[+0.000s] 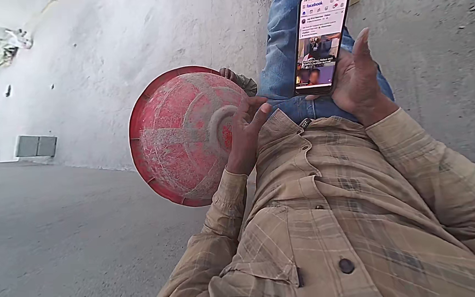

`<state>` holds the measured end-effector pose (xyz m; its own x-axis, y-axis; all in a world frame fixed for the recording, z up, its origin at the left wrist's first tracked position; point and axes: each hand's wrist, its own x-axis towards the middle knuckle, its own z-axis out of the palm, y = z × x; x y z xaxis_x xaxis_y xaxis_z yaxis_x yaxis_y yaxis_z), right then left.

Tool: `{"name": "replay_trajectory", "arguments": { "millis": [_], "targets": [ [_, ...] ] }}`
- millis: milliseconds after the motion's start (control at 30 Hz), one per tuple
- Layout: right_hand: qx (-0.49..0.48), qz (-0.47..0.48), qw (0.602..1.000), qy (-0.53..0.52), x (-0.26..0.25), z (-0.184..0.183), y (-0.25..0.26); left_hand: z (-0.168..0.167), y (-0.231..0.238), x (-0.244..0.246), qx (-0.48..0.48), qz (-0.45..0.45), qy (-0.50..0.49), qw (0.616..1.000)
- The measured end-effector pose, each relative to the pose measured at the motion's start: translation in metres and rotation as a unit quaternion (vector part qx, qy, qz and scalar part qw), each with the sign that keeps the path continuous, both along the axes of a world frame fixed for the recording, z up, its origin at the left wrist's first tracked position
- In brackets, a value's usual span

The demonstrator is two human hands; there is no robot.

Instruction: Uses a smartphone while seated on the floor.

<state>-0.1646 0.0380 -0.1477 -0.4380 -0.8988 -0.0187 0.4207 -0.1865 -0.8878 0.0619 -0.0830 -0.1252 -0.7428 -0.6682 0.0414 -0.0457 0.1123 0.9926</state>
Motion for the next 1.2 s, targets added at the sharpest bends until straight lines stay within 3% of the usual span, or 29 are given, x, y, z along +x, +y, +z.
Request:
{"name": "replay_trajectory", "arguments": {
  "millis": [100, 233, 333, 467, 567, 867, 1067, 1200],
  "targets": [
    [-0.001, -0.004, 1.0, -0.002, 0.001, 0.002, 0.0, -0.017, -0.007, 0.001, 0.116, 0.146, 0.005, 0.982],
    [0.004, -0.005, 1.0, -0.008, -0.001, -0.002, 0.0, -0.009, 0.01, 0.004, 0.043, 0.113, -0.018, 0.993],
    [0.001, -0.002, 1.0, -0.006, 0.0, -0.003, -0.001, -0.017, 0.011, -0.002, 0.053, 0.156, -0.036, 0.986],
    [0.008, -0.005, 1.0, -0.007, -0.002, -0.005, 0.0, -0.015, 0.028, -0.016, 0.033, 0.033, 0.01, 0.999],
    [0.007, -0.003, 1.0, -0.01, -0.001, -0.005, -0.001, -0.027, 0.035, -0.026, 0.066, -0.032, -0.014, 0.997],
    [0.004, -0.004, 1.0, -0.008, -0.001, -0.004, 0.0, -0.046, 0.035, -0.033, 0.039, -0.026, -0.024, 0.999],
    [0.006, -0.008, 1.0, -0.019, -0.002, -0.003, 0.001, -0.041, 0.026, -0.05, 0.025, -0.001, 0.065, 0.998],
    [0.005, -0.008, 1.0, -0.024, -0.003, -0.004, 0.001, -0.038, 0.015, -0.087, 0.139, -0.026, 0.133, 0.981]
  ]
}}
